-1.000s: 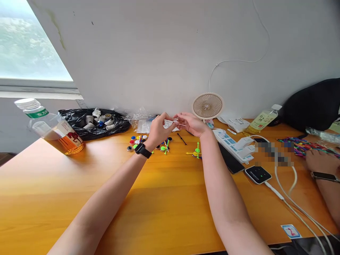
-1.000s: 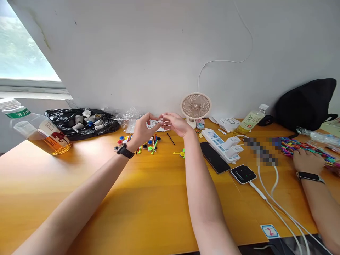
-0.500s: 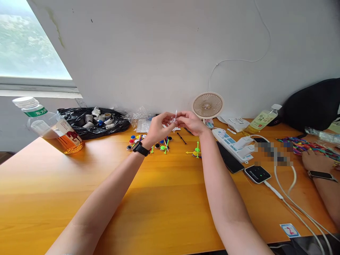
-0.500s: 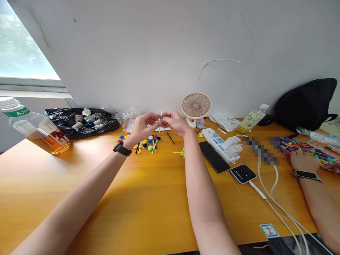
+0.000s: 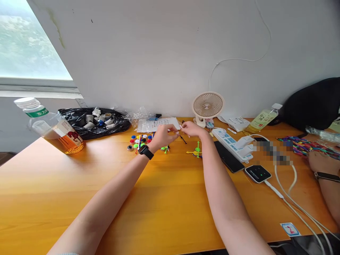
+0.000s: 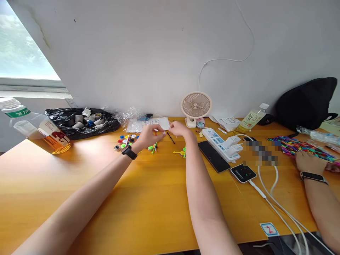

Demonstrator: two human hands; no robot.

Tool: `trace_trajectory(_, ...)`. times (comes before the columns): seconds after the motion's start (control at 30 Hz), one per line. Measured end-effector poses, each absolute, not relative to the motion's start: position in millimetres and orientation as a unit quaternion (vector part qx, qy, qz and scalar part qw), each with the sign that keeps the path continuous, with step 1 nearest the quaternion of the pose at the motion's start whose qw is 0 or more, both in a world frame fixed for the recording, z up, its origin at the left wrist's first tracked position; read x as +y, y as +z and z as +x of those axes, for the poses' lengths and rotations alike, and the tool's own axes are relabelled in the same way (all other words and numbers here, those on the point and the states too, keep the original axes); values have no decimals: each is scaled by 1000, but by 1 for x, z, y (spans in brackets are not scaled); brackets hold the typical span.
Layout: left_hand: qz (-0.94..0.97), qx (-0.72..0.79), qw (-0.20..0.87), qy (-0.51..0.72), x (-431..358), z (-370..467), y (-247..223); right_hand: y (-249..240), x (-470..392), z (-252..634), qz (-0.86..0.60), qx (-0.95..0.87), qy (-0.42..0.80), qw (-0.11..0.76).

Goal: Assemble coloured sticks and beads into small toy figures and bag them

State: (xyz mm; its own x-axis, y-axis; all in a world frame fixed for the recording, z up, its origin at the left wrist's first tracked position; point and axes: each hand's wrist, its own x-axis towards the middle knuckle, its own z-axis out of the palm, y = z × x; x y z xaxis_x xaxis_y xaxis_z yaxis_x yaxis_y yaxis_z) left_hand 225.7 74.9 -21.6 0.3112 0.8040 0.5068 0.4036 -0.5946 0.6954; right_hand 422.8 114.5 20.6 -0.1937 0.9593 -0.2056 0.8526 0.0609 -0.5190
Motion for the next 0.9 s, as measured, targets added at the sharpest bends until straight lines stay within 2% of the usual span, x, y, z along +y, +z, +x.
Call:
trace_trajectory(0.17,843,415,127,317,66,240,-43,3,124,450,-668,-688,284,3)
trace_trajectory(0.4,860,449,29,241,70,221,-42,21,115,484,-691,-655,306,-7)
trace_trajectory(0.67,849,496,20,180,77,203,-35,24,99,495,-675,-595,436,-28)
trace_trajectory(0.9,860,478,24,176,77,205,-36,22,103,491,-655,-627,421,25)
